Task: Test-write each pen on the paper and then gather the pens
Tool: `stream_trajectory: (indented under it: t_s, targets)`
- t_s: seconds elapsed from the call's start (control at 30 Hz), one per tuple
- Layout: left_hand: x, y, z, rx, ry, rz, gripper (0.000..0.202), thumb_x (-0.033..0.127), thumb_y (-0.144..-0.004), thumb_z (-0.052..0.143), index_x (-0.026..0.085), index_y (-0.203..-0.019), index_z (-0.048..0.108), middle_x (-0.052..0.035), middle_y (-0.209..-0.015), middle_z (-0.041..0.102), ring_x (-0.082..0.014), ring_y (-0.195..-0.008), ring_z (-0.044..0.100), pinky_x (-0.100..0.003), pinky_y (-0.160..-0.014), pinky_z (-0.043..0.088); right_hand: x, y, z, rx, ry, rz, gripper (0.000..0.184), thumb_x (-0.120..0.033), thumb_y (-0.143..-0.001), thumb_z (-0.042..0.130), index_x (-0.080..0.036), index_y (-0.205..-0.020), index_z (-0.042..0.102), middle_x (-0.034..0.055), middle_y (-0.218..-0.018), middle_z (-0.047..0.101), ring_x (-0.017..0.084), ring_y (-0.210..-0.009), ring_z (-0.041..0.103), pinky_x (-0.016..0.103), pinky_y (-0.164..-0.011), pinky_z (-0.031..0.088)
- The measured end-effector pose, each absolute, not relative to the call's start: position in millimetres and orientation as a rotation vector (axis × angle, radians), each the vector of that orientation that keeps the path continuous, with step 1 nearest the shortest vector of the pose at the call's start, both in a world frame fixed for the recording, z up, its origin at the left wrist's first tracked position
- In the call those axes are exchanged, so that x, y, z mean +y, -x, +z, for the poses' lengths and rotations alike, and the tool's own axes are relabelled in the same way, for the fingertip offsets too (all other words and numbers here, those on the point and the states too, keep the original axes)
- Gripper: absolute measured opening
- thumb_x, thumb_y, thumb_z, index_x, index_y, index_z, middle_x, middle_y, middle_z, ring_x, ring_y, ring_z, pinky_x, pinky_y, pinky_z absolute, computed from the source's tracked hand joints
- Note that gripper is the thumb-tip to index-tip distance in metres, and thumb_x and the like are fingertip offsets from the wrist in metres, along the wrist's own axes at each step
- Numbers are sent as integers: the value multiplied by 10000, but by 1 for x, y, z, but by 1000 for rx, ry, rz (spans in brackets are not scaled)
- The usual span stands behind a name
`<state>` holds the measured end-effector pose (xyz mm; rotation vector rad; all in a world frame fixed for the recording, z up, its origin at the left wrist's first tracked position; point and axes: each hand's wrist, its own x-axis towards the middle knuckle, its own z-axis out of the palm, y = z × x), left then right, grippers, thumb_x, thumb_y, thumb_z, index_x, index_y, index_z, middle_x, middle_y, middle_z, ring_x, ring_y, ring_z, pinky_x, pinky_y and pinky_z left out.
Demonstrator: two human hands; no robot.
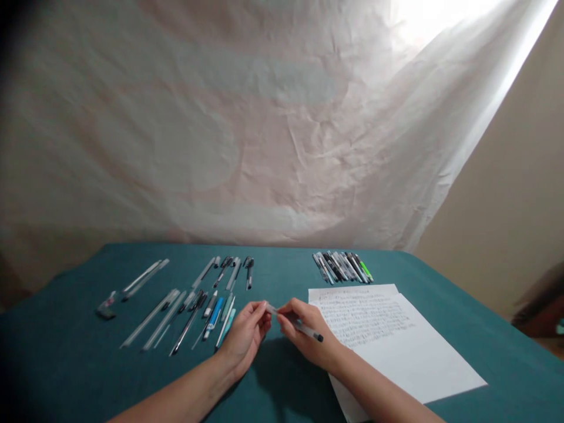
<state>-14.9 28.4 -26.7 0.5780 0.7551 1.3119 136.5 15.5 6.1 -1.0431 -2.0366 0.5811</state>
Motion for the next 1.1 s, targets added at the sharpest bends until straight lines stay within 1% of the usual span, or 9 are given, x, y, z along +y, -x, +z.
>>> stream_trajectory:
  t_s: [0.2,0.3,0.37,0.43,0.53,0.63,0.73,0.93,1.1]
  targets:
    - [34,17,-27,789,-475,1404,119,210,-733,614,148,-774,520,8,-684,558,-59,-620,523,-164,-607,426,15,-157,47,-2083,1109,459,167,-302,-807,480,-174,-739,563,-1,-631,578,105,-581,528,198,-558,405]
    - [34,16,-28,793,-501,1413,146,218,-720,632,149,-789,522,8,-704,558,-55,-626,522,-163,-618,428,15,-169,57,-2224,1294,304,164,-311,-796,496,-213,-877,601,7,-687,635,127,-606,567,210,-560,397]
    - [32,16,-28,794,-538,1404,177,234,-712,642,149,-812,522,6,-715,557,-54,-624,518,-165,-616,426,14,-174,58,-2296,1438,132,189,-311,-788,505,-236,-923,615,22,-709,658,148,-628,587,221,-568,386]
    - [30,15,-27,787,-586,1392,213,261,-705,649,148,-832,521,2,-724,558,-57,-632,519,-170,-622,424,14,-177,57,-2358,1557,5,157,-307,-772,520,-233,-820,651,36,-663,660,161,-610,591,224,-552,364]
    - [26,14,-24,795,-619,1380,256,305,-705,644,150,-862,514,-12,-777,566,-65,-658,527,-185,-640,422,21,-180,53,-2393,1659,7,183,-322,-766,518,-231,-699,662,33,-598,649,153,-556,580,217,-507,325]
    - [24,14,-21,811,-610,1366,278,345,-720,620,158,-891,506,-37,-868,571,-79,-695,540,-208,-660,425,45,-187,49,-2298,1738,81,228,-366,-789,474,-240,-773,663,24,-667,663,148,-609,592,211,-520,330]
    - [24,15,-21,796,-616,1345,281,356,-725,611,163,-901,507,-46,-897,571,-89,-713,546,-224,-676,425,83,-196,41,-2103,2085,-67,288,-409,-792,450,-218,-753,663,53,-781,667,180,-726,605,236,-573,354]
    - [25,16,-22,801,-603,1311,249,286,-727,610,171,-915,494,-41,-887,569,-92,-729,550,-215,-674,417,141,-202,16,-1974,2308,-85,287,-335,-782,473,-115,-848,646,180,-907,638,274,-853,601,309,-647,402]
    - [26,15,-18,820,-568,1301,268,233,-705,624,175,-927,486,-36,-861,572,-91,-703,550,-220,-671,418,155,-194,2,-1963,2356,-84,252,-223,-798,439,-102,-940,607,194,-982,615,280,-909,590,338,-709,410]
